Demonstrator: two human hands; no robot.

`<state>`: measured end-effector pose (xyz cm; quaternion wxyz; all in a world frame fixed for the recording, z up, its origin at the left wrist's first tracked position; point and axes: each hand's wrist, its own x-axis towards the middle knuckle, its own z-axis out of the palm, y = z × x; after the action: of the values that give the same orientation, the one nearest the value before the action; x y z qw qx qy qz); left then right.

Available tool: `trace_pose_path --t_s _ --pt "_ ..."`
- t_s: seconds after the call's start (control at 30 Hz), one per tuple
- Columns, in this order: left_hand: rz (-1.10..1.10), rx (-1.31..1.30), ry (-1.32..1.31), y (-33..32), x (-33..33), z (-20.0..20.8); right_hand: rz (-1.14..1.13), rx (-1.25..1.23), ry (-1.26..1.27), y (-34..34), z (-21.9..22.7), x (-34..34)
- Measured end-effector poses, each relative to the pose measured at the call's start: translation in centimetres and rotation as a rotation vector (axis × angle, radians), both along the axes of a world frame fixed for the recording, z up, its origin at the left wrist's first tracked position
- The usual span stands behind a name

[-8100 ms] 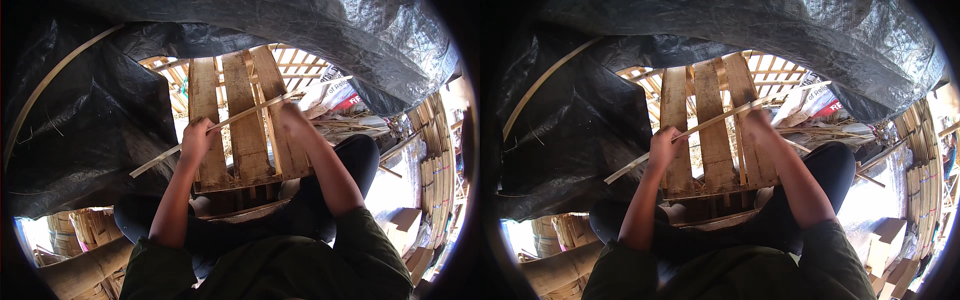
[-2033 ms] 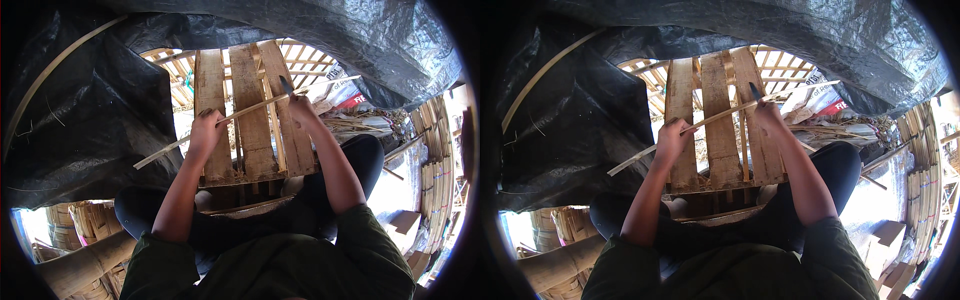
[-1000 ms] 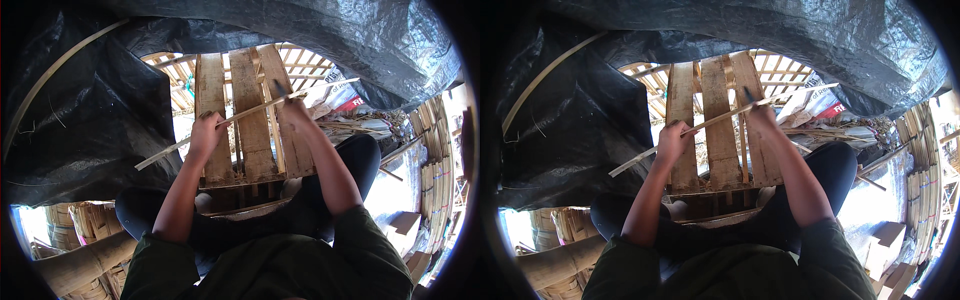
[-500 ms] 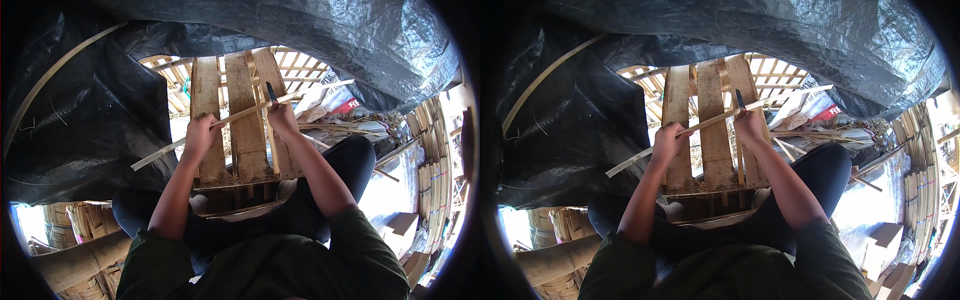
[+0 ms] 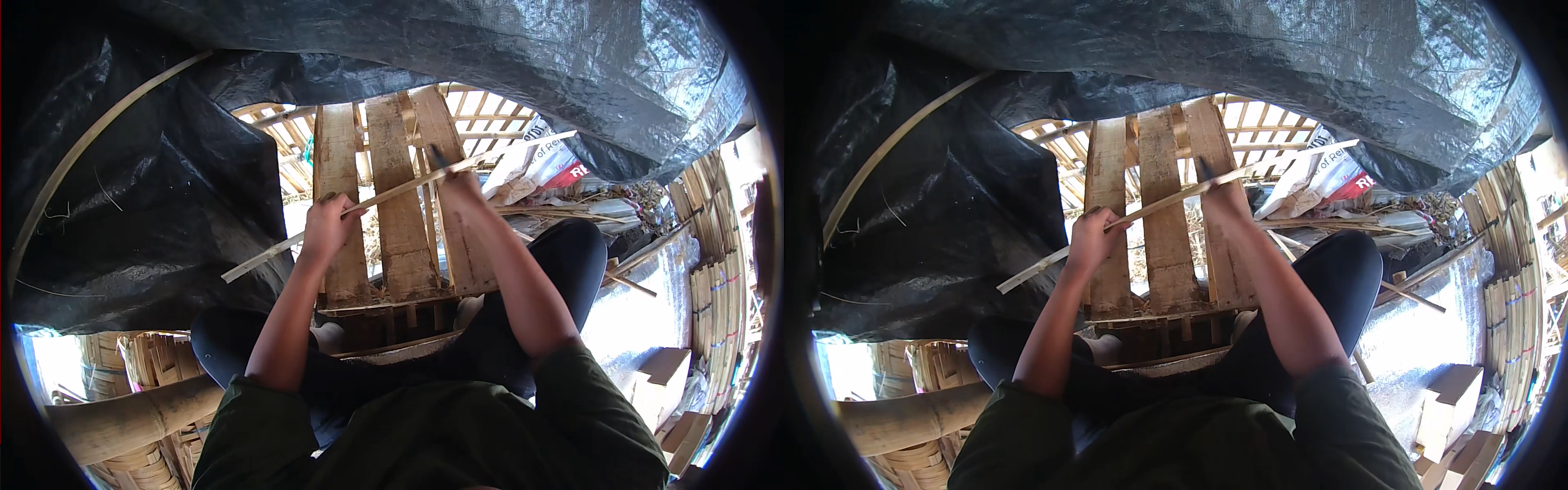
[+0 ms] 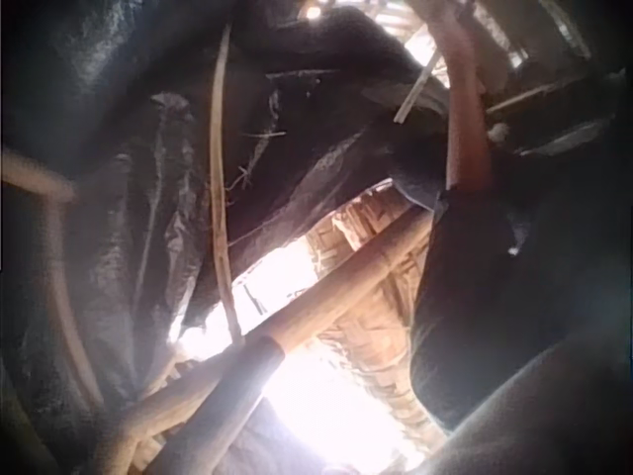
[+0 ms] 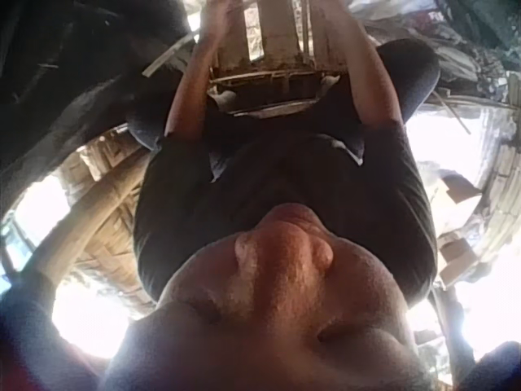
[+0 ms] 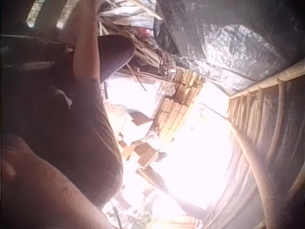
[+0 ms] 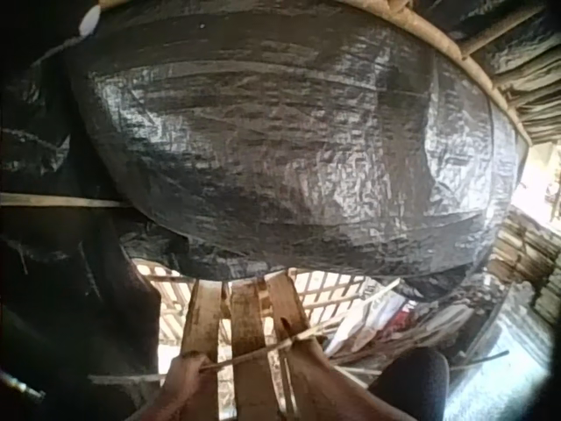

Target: Shaving a thin strip of wood using a small knife.

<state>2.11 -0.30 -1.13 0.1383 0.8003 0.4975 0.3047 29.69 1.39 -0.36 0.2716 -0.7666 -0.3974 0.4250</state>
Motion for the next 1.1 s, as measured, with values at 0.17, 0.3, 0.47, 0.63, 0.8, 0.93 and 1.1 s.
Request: trace_pose_path --t_s 0.17,0.3,0.47,0.63,0.8,0.93,1.1 --pt "-0.027 0.021 -0.025 0.2 0.8 0.1 -0.04 0.311 -0.229 -0.3 -3.2 -1.2" --pt "0.01 -0.015 -0.023 0.0 0.2 -0.2 0.085 0.166 -0.182 -0.5 -2.2 -3.6" --pt "0.014 -0.004 -0.023 0.0 0.6 -0.3 -0.01 -0.029 0.057 0.0 1.7 -0.1" --pt "0.029 0.003 -0.01 0.2 0.4 -1.0 0.141 0.074 0.023 -1.5 1.1 -5.4" --pt "0.017 0.047 -0.045 0.1 0.6 -1.0 -0.037 0.082 0.171 0.0 0.8 -0.2" --pt "-0.049 0.117 -0.024 1.4 3.7 -0.8 0.115 0.319 -0.322 0.7 -6.3 -1.6" --pt "0.013 0.003 -0.027 0.5 1.3 -0.7 0.103 -0.014 0.05 -1.5 3.1 -3.1"
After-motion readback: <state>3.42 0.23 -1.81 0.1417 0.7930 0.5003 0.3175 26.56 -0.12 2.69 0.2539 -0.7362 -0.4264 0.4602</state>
